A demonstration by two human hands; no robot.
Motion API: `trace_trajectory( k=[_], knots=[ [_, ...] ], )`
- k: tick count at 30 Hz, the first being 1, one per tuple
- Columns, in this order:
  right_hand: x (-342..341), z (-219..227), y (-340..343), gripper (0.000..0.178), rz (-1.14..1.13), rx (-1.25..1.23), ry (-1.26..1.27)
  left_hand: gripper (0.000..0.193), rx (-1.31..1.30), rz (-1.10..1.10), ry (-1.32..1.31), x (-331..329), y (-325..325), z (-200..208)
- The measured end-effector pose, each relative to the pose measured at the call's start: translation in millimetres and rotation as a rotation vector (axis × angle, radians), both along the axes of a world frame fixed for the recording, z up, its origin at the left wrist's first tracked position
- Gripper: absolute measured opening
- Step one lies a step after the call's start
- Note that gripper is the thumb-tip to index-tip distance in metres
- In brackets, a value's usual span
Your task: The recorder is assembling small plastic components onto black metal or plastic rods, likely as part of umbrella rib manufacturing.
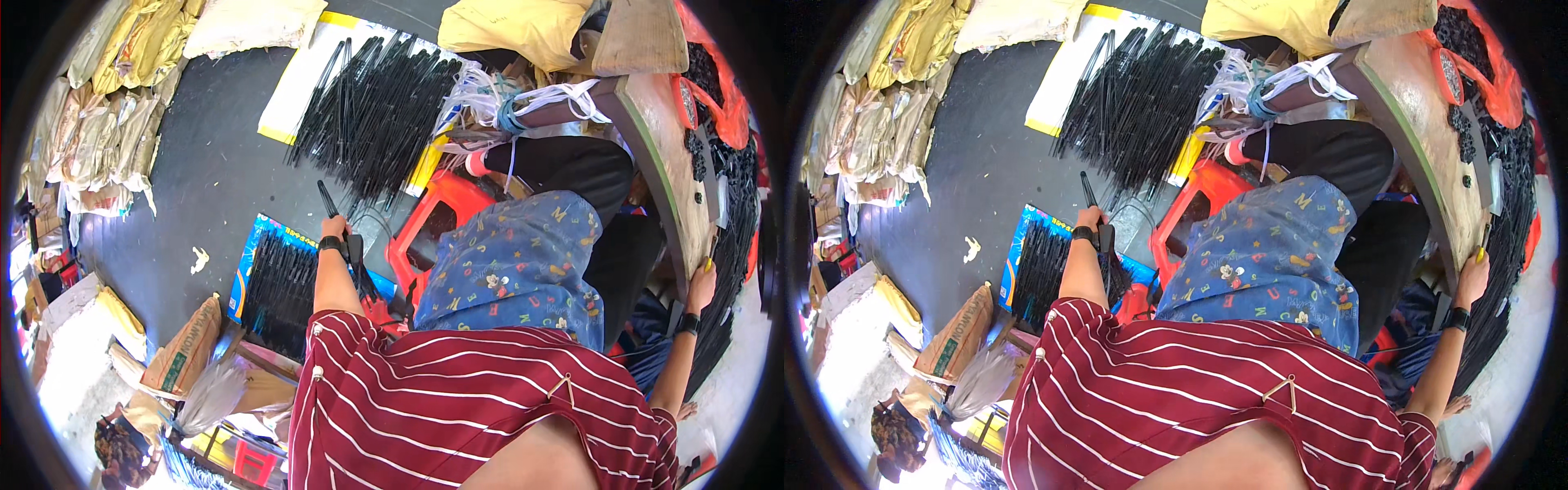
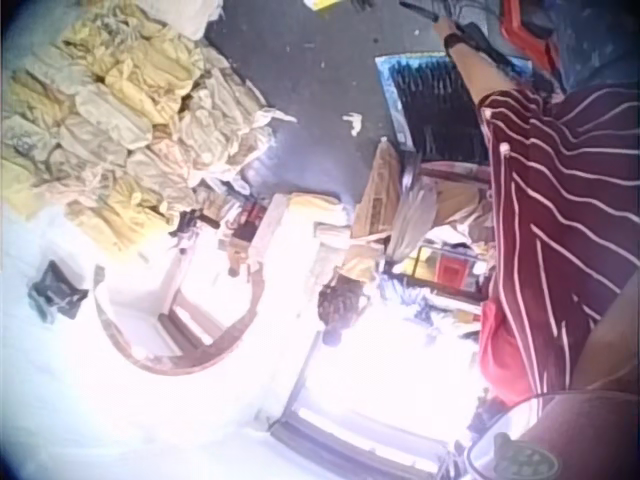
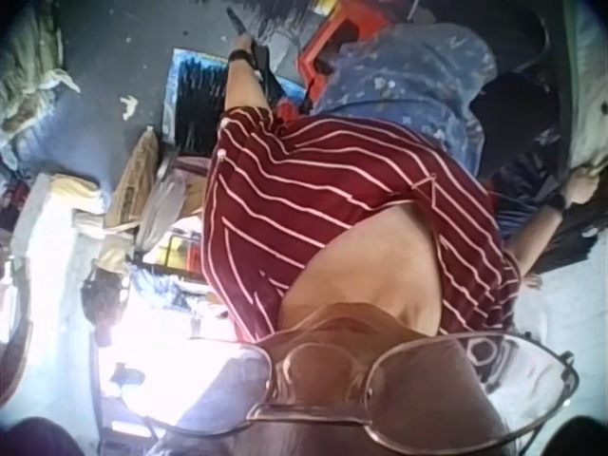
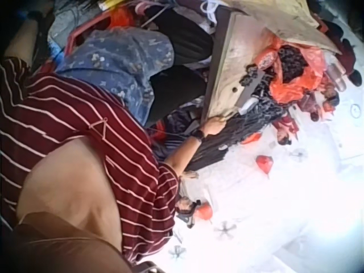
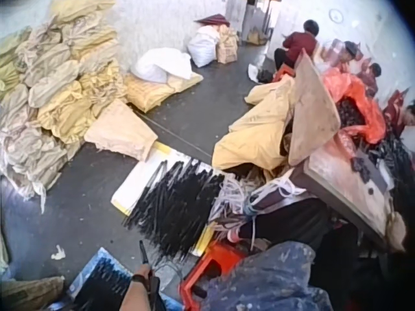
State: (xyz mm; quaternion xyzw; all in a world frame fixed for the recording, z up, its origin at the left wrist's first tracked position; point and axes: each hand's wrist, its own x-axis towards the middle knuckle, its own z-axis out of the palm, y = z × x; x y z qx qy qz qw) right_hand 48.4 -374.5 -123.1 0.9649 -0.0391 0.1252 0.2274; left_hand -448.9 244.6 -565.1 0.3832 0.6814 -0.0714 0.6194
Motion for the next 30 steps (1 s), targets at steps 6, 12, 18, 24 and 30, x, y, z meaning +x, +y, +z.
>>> trace_trajectory(
  k=[6,12,18,24,30],
  knots=[
    [2.7,-5.4,1.0,0.047,-0.007,0.037,-0.008,0.024,0.027,-0.494,0.129,-77.0,-65.3,-7.6],
    [6.7,-4.1,-4.6,0.048,0.003,0.047,-0.003,0.019,-0.102,-0.223,0.237,-82.6,-100.0,-25.2],
    [6.4,0.0,-4.2,0.049,0.030,0.043,-0.018,0.013,-0.179,-0.396,0.209,-74.4,-88.5,-37.6],
    [7.9,-2.7,-13.6,0.048,0.027,0.016,-0.038,0.020,0.210,-1.329,-0.062,-54.6,-93.5,-48.3],
    [10.2,-8.4,-10.0,0.047,0.034,0.019,-0.022,0.008,-0.243,0.071,-0.060,-27.0,-96.3,-24.3]
  ],
)
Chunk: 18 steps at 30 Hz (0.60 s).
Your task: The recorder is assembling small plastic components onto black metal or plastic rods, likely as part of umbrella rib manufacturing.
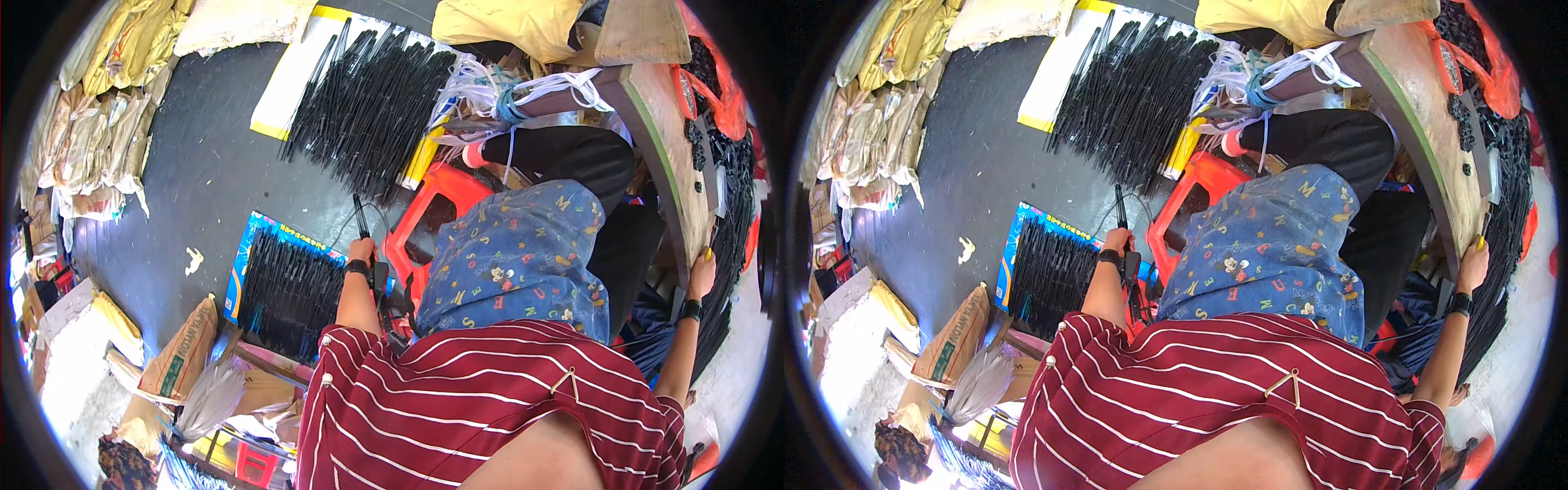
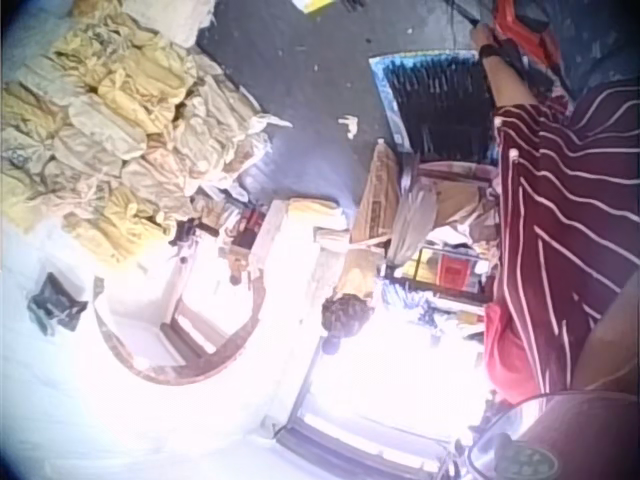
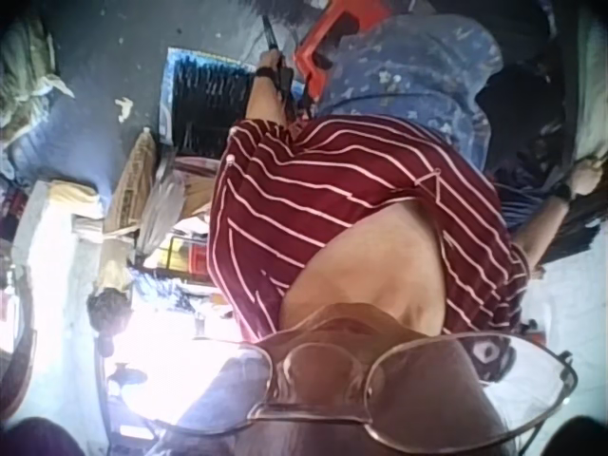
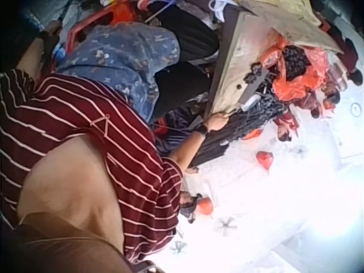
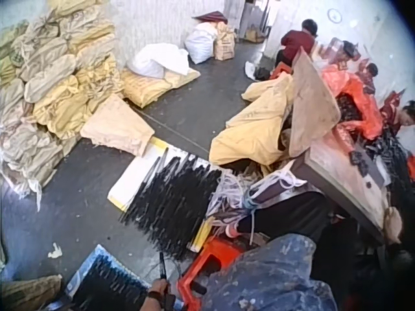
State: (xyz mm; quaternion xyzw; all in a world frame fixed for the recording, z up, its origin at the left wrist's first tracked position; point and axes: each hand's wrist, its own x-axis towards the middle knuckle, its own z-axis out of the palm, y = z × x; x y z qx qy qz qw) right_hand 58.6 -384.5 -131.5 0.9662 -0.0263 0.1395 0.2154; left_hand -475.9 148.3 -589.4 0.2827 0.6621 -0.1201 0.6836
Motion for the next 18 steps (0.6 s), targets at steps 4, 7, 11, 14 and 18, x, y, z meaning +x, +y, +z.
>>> trace_trajectory(
  k=[4,7,11,14,18],
  knots=[
    [-6.3,5.9,-0.1,0.047,-0.035,-0.010,-0.024,0.007,0.012,-0.006,-0.010,24.1,-5.1,-1.8],
    [-10.7,8.7,-1.3,0.045,0.021,0.035,-0.043,0.007,0.023,-0.096,0.003,20.7,-3.4,-21.8],
    [-14.4,3.7,-0.5,0.044,-0.044,0.044,-0.017,0.011,0.367,-1.459,-0.062,-5.4,-6.3,-20.1],
    [-11.4,-11.0,-2.5,0.042,0.016,0.032,-0.059,0.008,0.590,-1.698,-0.249,-71.7,-6.4,-1.2],
    [-22.5,-8.0,7.3,0.040,0.022,0.024,-0.067,0.023,0.335,-0.594,0.265,-66.8,-12.3,51.2]
  ],
)
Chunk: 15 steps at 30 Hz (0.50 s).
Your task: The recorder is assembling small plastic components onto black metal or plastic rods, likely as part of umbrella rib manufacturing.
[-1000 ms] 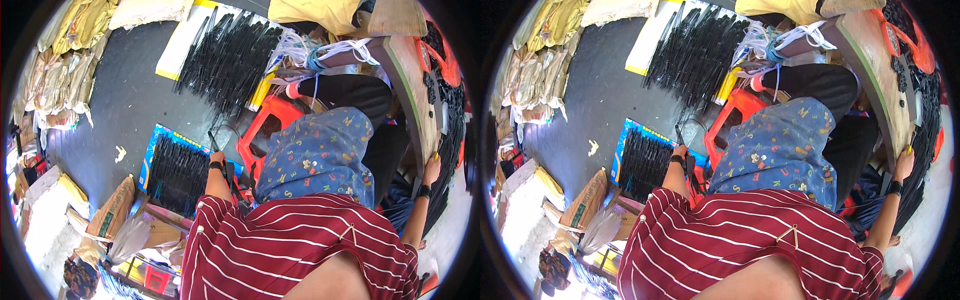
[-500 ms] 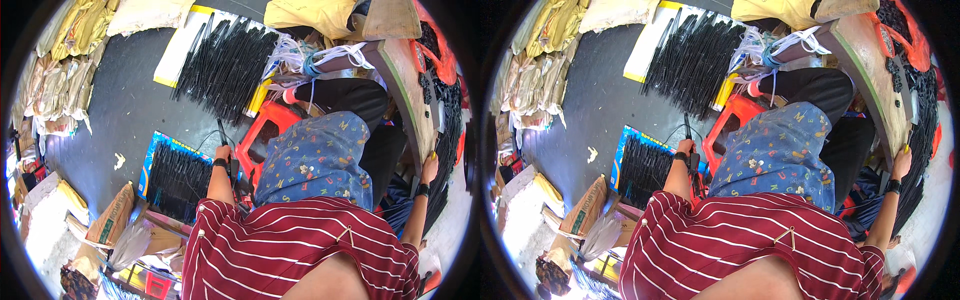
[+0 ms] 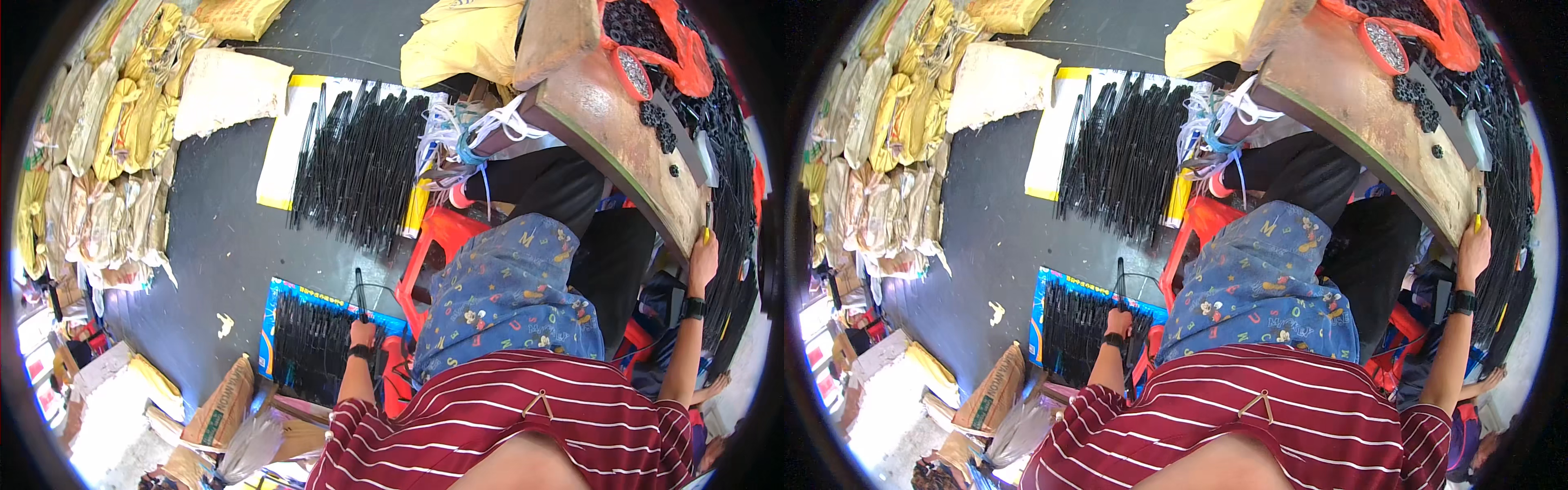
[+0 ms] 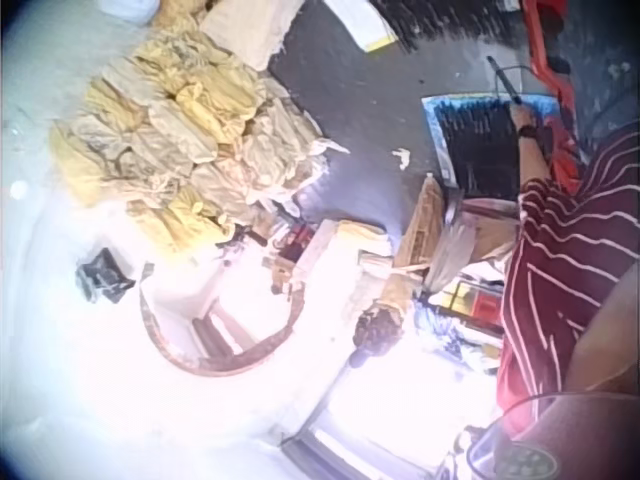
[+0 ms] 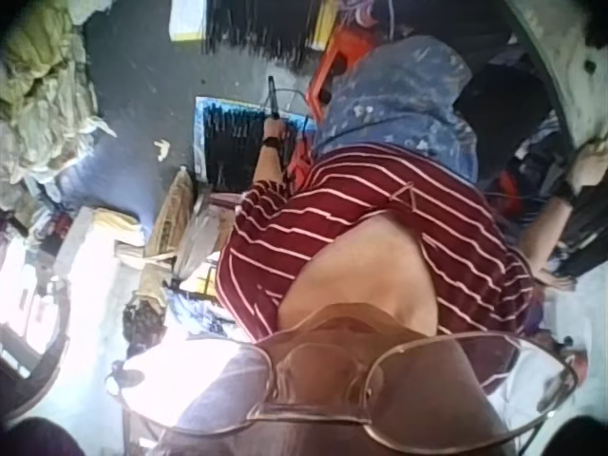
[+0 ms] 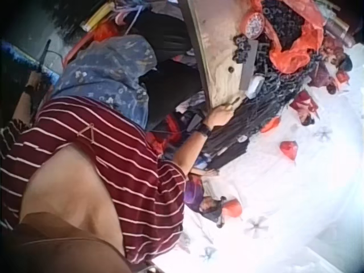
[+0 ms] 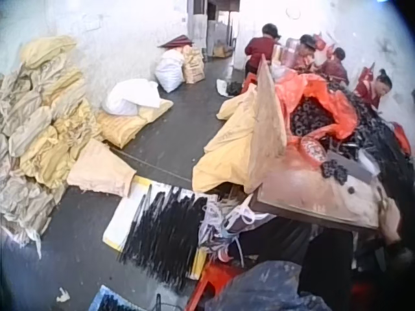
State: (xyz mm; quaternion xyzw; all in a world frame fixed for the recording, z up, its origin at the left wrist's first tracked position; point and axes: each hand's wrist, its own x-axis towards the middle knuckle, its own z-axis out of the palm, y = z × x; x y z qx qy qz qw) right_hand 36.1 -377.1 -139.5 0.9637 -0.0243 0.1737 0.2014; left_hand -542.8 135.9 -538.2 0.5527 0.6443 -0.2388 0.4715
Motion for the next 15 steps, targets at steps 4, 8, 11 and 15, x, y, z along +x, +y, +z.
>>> trace_trajectory(
  k=[4,8,11,15],
  knots=[
    [-5.3,-0.6,9.0,0.038,-0.028,0.026,-0.013,0.034,0.238,-0.247,-0.161,37.0,39.1,27.6],
    [-8.3,3.2,8.1,0.038,-0.014,0.021,-0.017,0.042,0.348,-0.489,-0.274,142.0,72.2,68.0],
    [-13.5,2.7,11.4,0.037,0.001,0.064,-0.046,0.047,0.444,-0.544,-0.387,209.2,92.5,63.8],
    [-20.1,3.0,22.9,0.036,-0.004,0.079,-0.028,0.052,0.545,-0.612,-0.445,272.8,119.7,52.0]
  ],
)
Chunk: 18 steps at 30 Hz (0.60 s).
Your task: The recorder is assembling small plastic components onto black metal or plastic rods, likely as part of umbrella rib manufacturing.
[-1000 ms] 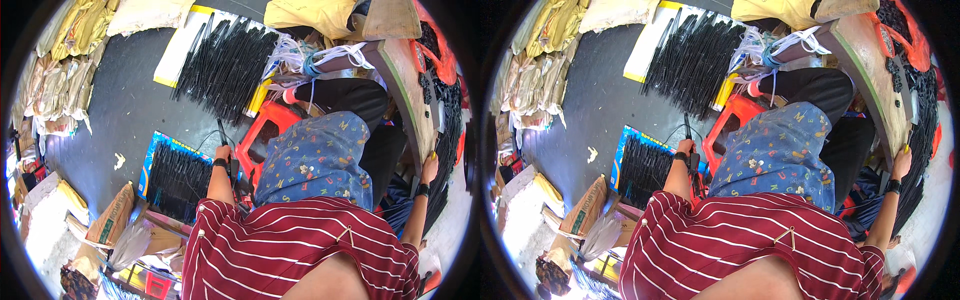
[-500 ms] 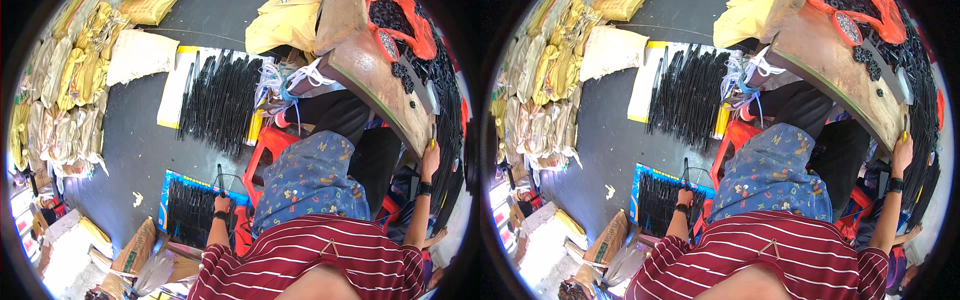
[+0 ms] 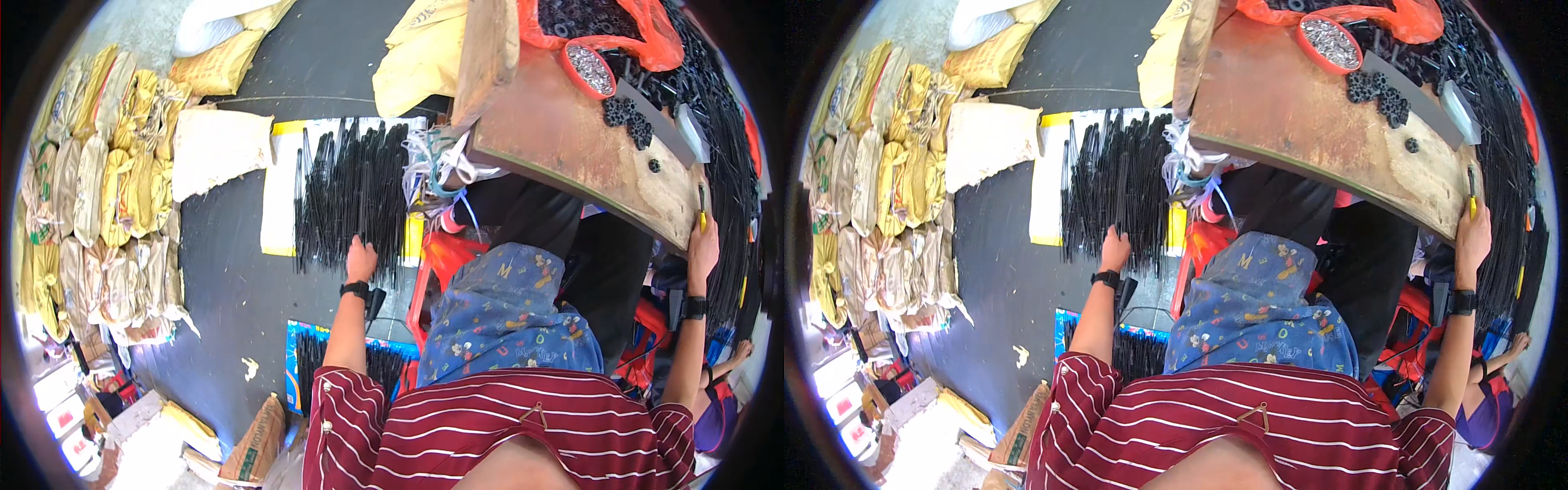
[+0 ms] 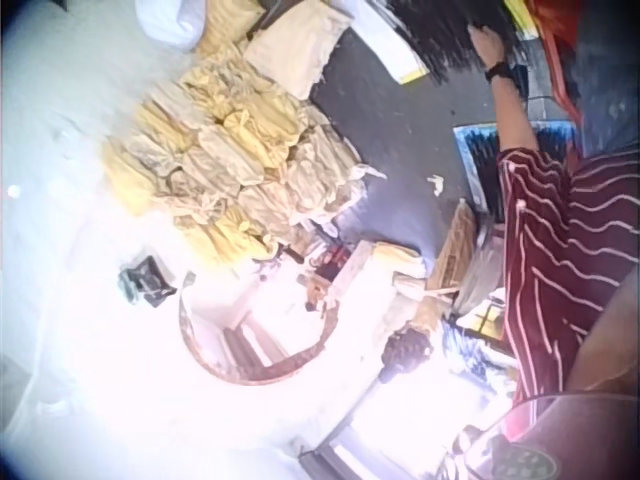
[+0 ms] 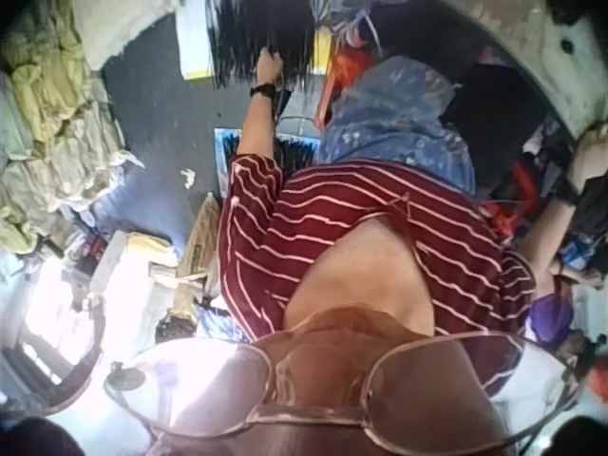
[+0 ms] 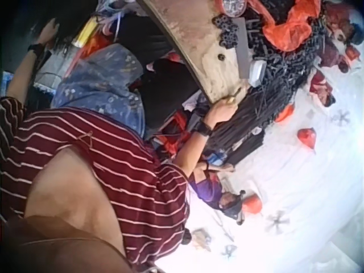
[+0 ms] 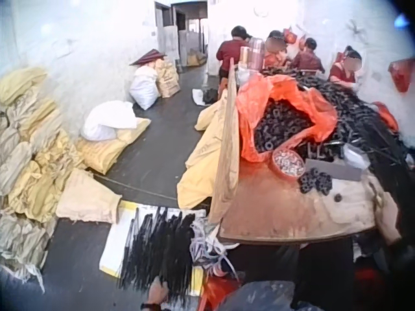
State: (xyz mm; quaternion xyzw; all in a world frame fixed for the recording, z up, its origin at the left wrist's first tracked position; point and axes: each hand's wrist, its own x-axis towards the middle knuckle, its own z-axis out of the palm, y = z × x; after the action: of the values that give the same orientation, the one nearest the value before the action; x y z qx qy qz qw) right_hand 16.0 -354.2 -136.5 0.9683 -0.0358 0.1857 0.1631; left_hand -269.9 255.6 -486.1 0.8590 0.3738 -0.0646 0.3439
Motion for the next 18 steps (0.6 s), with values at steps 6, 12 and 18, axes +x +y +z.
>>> trace_trajectory(
  k=[6,12,18],
  knots=[
    [-1.9,-1.5,0.5,0.032,0.042,-0.021,-0.004,0.068,0.105,-0.066,0.043,31.2,39.1,16.5],
    [5.2,8.8,0.7,0.032,0.053,-0.016,-0.033,0.039,-0.149,-0.131,-0.029,-24.6,27.6,52.3],
    [-20.5,38.4,43.8,0.030,-0.044,0.293,0.105,0.032,-0.543,-0.213,-0.045,-30.9,-50.7,111.2]
  ],
)
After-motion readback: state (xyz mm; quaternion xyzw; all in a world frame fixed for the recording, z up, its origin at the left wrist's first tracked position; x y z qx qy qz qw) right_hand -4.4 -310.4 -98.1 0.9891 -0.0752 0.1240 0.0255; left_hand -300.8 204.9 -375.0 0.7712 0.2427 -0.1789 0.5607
